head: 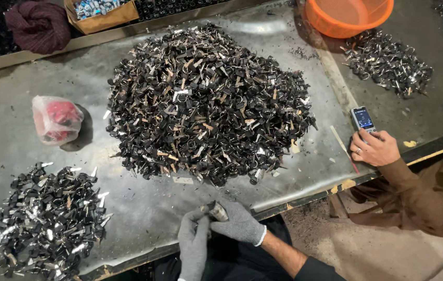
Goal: The person, wearing gloves, picks small black metal components one at a time from a large pile on a workbench and places selected pieces into a separate smaller pile beside it, continuously sorting through the heap.
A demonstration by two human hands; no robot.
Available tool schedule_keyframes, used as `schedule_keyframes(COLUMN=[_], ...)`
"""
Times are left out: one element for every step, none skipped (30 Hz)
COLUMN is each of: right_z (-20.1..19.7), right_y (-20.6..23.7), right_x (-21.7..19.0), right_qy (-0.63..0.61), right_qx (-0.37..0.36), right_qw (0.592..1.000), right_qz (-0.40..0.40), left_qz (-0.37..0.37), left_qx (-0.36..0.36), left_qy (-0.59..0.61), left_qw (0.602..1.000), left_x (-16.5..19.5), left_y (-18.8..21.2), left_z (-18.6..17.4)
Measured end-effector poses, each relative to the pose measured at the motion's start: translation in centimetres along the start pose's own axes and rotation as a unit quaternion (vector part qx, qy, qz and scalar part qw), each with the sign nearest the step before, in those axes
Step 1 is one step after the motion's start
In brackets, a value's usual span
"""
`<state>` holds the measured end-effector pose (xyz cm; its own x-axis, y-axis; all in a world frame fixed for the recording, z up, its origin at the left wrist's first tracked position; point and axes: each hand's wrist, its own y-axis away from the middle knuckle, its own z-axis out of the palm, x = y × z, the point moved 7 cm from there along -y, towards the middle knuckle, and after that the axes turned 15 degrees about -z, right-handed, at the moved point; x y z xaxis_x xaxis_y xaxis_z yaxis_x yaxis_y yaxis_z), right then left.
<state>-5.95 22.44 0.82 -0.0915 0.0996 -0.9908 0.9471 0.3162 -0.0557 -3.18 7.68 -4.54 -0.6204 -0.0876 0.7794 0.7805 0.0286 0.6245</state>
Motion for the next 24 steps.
schedule_keyframes(right_z=[0.0,-0.5,-1.4,-2.8,-4.4,-4.8,-9.5,-13.2,-18.8,-22.9,-26.8,-29.6,-31.0,-31.4,-30.7,-29.3,-27.4,-25.4,-23.3,-21.0,-18.4,-16.8,-15.1,-13.8], right_y=[0.2,0.4,0.7,1.3,1.2,2.0,3.0,4.9,6.4,8.8,10.7,12.7,13.2,13.3,12.7,12.2,11.6,11.1,10.3,10.0,10.0,9.4,9.1,8.7], right_x=[0.4,1.3,2.3,3.3,1.9,1.2,1.4,0.0,-0.1,-0.1,0.0,0.6,0.0,-0.2,-0.6,-1.2,-1.7,-1.4,-1.1,0.0,0.9,-0.1,-1.0,-2.1], right_qy=[-0.041,-0.007,0.028,0.063,0.507,0.833,0.570,0.526,0.642,0.555,0.458,0.351,0.396,0.440,0.446,0.452,0.455,0.368,0.279,0.155,0.026,-0.084,-0.194,-0.303], right_qx=[0.011,0.022,0.032,0.042,-0.018,-0.071,0.020,0.123,0.265,0.350,0.429,0.499,0.469,0.438,0.417,0.392,0.367,0.360,0.349,0.326,0.295,0.307,0.316,0.327], right_qw=[0.999,1.000,0.999,0.996,0.858,0.521,0.807,0.808,0.712,0.752,0.778,0.792,0.788,0.781,0.791,0.802,0.811,0.857,0.894,0.931,0.948,0.946,0.928,0.895], right_qz=[-0.003,0.012,0.026,0.041,-0.074,-0.171,-0.155,-0.233,-0.105,-0.062,-0.019,0.026,0.048,0.067,0.037,0.008,-0.017,-0.017,-0.019,0.048,0.118,0.067,0.018,-0.030], left_qz=[-0.032,-0.063,-0.080,-0.097,-0.114,-0.061,-0.008,0.045,0.057,0.068,0.081,0.135,0.185,0.233,0.230,0.223,0.213,0.209,0.207,0.204,0.207,0.209,0.208,0.195], left_qx=[-0.030,-0.060,-0.060,-0.060,-0.059,-0.050,-0.041,-0.031,-0.026,-0.019,-0.009,0.014,0.036,0.059,0.055,0.053,0.048,0.050,0.054,0.056,0.064,0.072,0.077,0.060], left_qy=[0.049,0.098,0.077,0.056,0.033,-0.018,-0.069,-0.120,-0.130,-0.138,-0.145,-0.232,-0.316,-0.397,-0.416,-0.435,-0.455,-0.459,-0.461,-0.465,-0.480,-0.496,-0.514,-0.463], left_qw=[0.998,0.991,0.992,0.992,0.991,0.997,0.997,0.991,0.990,0.988,0.986,0.963,0.930,0.886,0.878,0.871,0.863,0.862,0.861,0.860,0.850,0.840,0.828,0.862], left_x=[-0.5,-0.8,-1.0,-1.1,-1.1,-0.1,0.9,1.8,2.4,3.0,3.8,5.0,6.0,6.9,7.4,7.8,7.9,8.1,8.4,8.5,8.7,8.8,8.7,8.7], left_y=[-0.2,-0.4,-0.5,-0.6,-0.6,-0.5,-0.3,0.0,0.2,0.3,0.2,0.6,1.0,1.2,1.0,0.9,0.8,0.8,0.6,0.5,0.4,0.3,0.4,0.6], left_z=[0.0,0.0,-0.2,-0.4,-0.7,-0.9,-0.9,-0.8,-0.8,-0.8,-0.8,-0.5,-0.2,0.3,0.4,0.4,0.3,0.0,-0.2,-0.4,-0.6,-0.7,-0.9,-1.3])
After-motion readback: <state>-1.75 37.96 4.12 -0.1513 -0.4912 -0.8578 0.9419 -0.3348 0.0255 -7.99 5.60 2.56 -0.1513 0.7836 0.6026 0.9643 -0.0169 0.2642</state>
